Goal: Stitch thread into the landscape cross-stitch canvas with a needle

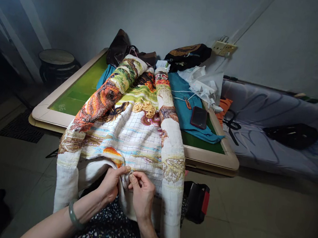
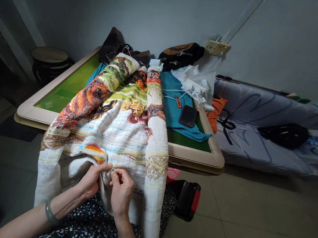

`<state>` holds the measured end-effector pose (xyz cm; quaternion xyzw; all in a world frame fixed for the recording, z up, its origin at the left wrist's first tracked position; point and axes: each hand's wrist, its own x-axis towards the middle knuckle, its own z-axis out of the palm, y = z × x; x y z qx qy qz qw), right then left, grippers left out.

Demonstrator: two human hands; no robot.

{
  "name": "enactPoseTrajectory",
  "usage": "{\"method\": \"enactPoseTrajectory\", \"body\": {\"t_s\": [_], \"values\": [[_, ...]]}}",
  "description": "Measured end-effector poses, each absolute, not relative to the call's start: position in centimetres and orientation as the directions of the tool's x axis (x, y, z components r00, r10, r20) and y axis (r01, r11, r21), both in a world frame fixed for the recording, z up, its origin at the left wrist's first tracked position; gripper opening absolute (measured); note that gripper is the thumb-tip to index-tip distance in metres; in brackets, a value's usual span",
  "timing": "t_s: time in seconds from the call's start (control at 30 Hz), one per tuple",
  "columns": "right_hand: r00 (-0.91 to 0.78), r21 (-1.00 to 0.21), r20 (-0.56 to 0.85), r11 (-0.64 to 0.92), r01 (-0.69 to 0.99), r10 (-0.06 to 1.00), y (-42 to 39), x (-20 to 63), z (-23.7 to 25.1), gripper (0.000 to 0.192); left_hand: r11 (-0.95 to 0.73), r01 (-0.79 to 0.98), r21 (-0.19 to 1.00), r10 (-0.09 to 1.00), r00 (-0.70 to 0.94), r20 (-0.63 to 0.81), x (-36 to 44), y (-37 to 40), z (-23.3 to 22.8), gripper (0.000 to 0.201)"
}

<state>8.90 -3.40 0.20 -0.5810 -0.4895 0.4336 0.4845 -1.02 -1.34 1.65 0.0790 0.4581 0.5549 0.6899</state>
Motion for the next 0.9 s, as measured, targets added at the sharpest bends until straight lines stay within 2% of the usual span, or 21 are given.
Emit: {"method": "enactPoseTrajectory", "body": {"t_s": [0.2, 0.27, 0.33, 0.43, 0.5, 0.57, 0.6, 0.67, 0.73, 0.8, 0.9], "values": [[0.186, -0.988, -0.061, -0.085, 0.125, 0.981, -3.0, 8.7, 0.4, 0.018, 0.377, -0.69, 0.618, 0.847, -0.012, -0.531, -1.1, -1.5, 2.1, 0.021], [0.204, -0.984, -0.031, -0.066, 0.165, 0.978, -2.8, 8.7, 0.8, 0.017, 0.393, -0.686, 0.612, 0.851, 0.02, -0.525, -1.2, -1.6, 2.2, 0.021], [0.179, -0.948, 0.085, 0.025, 0.317, 0.98, -2.5, 8.8, 1.5, 0.018, 0.398, -0.684, 0.612, 0.86, 0.045, -0.508, -1.3, -1.7, 2.1, 0.022], [0.083, -0.79, 0.268, 0.17, 0.589, 0.96, -2.2, 8.9, 2.7, 0.022, 0.364, -0.698, 0.617, 0.883, 0.047, -0.468, -1.5, -1.8, 2.0, 0.028], [0.047, -0.743, 0.299, 0.202, 0.638, 0.953, -1.9, 9.0, 3.2, 0.023, 0.358, -0.69, 0.629, 0.887, 0.04, -0.461, -1.7, -1.8, 1.9, 0.03], [0.027, -0.815, 0.255, 0.199, 0.544, 0.967, -1.3, 9.2, 3.5, 0.021, 0.37, -0.664, 0.65, 0.885, 0.038, -0.465, -1.8, -1.8, 1.8, 0.029], [0.025, -0.882, 0.198, 0.167, 0.442, 0.98, -1.0, 9.3, 3.6, 0.021, 0.374, -0.652, 0.66, 0.885, 0.037, -0.465, -1.9, -1.8, 1.8, 0.028], [0.006, -0.987, 0.038, 0.037, 0.154, 0.999, -0.3, 9.7, 3.9, 0.023, 0.36, -0.642, 0.677, 0.893, 0.026, -0.449, -1.9, -1.8, 1.8, 0.029], [-0.011, -0.988, -0.086, -0.087, -0.125, 0.996, 0.3, 10.3, 4.5, 0.026, 0.327, -0.653, 0.683, 0.906, 0.012, -0.423, -1.9, -1.7, 1.7, 0.032], [0.032, -0.954, -0.092, -0.079, -0.291, 0.995, 0.6, 10.8, 5.2, 0.028, 0.299, -0.672, 0.678, 0.916, 0.002, -0.402, -1.8, -1.7, 1.7, 0.036], [0.148, -0.944, -0.027, 0.023, -0.328, 0.989, 0.5, 11.2, 5.9, 0.03, 0.286, -0.693, 0.662, 0.917, -0.003, -0.4, -1.7, -1.6, 1.8, 0.038]]}}
